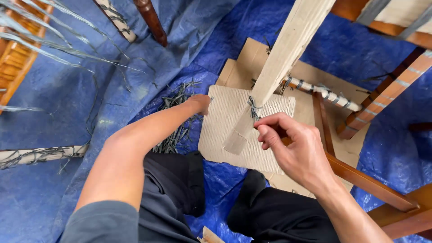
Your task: Wrapping furniture legs with cardboard and securing them with plastic ties.
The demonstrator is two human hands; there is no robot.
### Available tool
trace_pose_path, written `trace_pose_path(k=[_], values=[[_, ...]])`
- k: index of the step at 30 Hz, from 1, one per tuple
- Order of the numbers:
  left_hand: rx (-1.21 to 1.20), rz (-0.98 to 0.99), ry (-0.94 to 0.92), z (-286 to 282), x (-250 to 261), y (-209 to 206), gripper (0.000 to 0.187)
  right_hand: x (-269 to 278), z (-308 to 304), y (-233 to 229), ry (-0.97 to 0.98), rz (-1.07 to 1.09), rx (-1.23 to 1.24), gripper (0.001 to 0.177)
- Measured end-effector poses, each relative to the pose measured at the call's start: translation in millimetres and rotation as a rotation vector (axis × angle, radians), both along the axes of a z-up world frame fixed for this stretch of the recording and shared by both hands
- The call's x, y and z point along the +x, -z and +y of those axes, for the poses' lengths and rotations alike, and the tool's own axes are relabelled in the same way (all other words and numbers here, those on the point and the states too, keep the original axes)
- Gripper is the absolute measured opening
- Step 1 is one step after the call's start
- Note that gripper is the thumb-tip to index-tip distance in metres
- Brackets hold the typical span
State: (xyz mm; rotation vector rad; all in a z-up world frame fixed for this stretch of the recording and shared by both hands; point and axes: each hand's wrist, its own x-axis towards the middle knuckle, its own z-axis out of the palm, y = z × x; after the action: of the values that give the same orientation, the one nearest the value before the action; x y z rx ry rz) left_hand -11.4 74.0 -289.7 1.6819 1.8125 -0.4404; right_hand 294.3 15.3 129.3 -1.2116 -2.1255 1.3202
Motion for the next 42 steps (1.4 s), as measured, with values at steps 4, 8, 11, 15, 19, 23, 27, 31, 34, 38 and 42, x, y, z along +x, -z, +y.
trace_pose_path(k=[4, 8, 11, 15, 19, 23, 27, 31, 34, 38, 42], values=[[0.096, -0.057, -0.122, -11.5, 8.6, -144.9, 0.037, 25.7, 0.5, 24.1, -0.021, -0.051, 0.21, 0.01], [0.355, -0.498, -0.168, -55.0, 20.7, -287.2, 0.019, 33.7, -2.6, 32.8, 0.022, -0.048, 0.043, 0.013], [0.452, -0.984, -0.228, -93.8, 49.6, -351.3, 0.023, 33.1, -9.3, 29.0, 0.028, 0.025, -0.028, 0.018], [0.484, -1.431, -0.255, -125.9, 96.0, -403.0, 0.044, 21.8, -25.4, 21.7, -0.209, 0.312, -0.195, 0.071], [0.598, -1.588, -0.298, -101.5, 122.5, -397.4, 0.05, 24.7, -30.3, 21.8, -0.27, 0.395, -0.344, 0.062], [0.817, -1.54, -0.423, -62.7, 118.7, -372.1, 0.049, 37.9, -18.2, 32.2, -0.005, 0.47, -0.39, 0.028], [0.761, -1.393, -0.682, -42.5, 92.1, -347.2, 0.041, 51.7, 5.4, 30.6, 0.37, 0.503, -0.347, 0.034], [0.681, -1.176, -0.748, -36.6, 58.2, -311.9, 0.037, 69.7, 20.6, 50.5, 0.427, 0.421, -0.247, 0.036], [0.549, -0.934, -0.425, -36.8, 42.2, -282.2, 0.029, 62.4, 9.7, 58.7, 0.281, 0.102, -0.29, 0.03], [0.35, -0.518, -0.195, -24.2, 39.1, -229.6, 0.031, 51.4, -8.6, 84.7, -0.25, -0.451, -0.197, 0.031], [0.251, -0.394, -0.003, -18.6, 56.3, -204.6, 0.031, 67.7, 5.9, 190.6, -0.459, -0.969, -0.099, 0.038]])
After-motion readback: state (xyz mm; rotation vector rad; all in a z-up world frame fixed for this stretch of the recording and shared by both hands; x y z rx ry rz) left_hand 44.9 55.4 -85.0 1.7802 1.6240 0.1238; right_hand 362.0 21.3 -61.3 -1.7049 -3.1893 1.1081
